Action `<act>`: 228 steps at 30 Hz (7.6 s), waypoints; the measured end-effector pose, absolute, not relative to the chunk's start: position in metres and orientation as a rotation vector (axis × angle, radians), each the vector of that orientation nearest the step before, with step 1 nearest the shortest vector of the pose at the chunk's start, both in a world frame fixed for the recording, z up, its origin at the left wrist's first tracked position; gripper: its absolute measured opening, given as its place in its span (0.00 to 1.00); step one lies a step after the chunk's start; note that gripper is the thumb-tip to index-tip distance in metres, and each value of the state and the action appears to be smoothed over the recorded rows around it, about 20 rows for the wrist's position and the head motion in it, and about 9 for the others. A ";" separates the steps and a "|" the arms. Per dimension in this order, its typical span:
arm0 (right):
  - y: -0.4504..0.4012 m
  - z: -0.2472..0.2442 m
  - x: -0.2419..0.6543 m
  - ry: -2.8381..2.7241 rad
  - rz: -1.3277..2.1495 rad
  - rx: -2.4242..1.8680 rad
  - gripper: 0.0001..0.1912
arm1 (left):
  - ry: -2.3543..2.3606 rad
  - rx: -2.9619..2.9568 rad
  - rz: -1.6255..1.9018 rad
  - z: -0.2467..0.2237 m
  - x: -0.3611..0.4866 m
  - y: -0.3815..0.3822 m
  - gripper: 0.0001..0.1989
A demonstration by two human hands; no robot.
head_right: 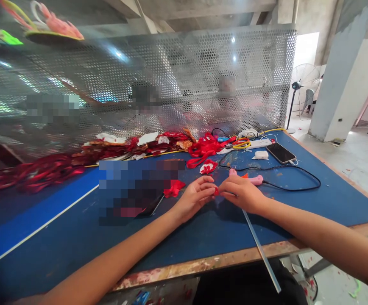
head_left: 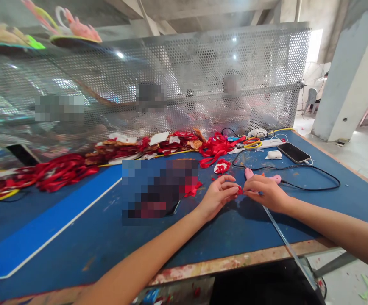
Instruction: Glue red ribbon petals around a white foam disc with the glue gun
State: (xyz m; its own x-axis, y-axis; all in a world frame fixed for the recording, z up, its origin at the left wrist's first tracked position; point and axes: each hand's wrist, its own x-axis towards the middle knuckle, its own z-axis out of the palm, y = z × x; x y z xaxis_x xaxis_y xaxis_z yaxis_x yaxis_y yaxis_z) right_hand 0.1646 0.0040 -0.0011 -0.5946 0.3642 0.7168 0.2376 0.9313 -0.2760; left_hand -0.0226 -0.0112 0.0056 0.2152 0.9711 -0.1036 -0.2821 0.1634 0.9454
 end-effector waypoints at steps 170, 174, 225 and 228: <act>0.045 -0.002 0.187 -2.192 0.012 -0.819 0.11 | 1.397 2.338 0.711 0.011 -0.082 0.027 0.19; 0.045 -0.001 0.187 -2.196 0.001 -0.816 0.12 | 1.554 2.436 0.854 0.013 -0.084 0.027 0.20; 0.045 0.000 0.191 -2.248 0.068 -0.904 0.10 | 1.706 2.200 0.298 0.020 -0.118 0.048 0.04; 0.045 0.000 0.191 -2.255 0.065 -0.918 0.10 | 1.729 2.167 0.304 0.021 -0.117 0.048 0.08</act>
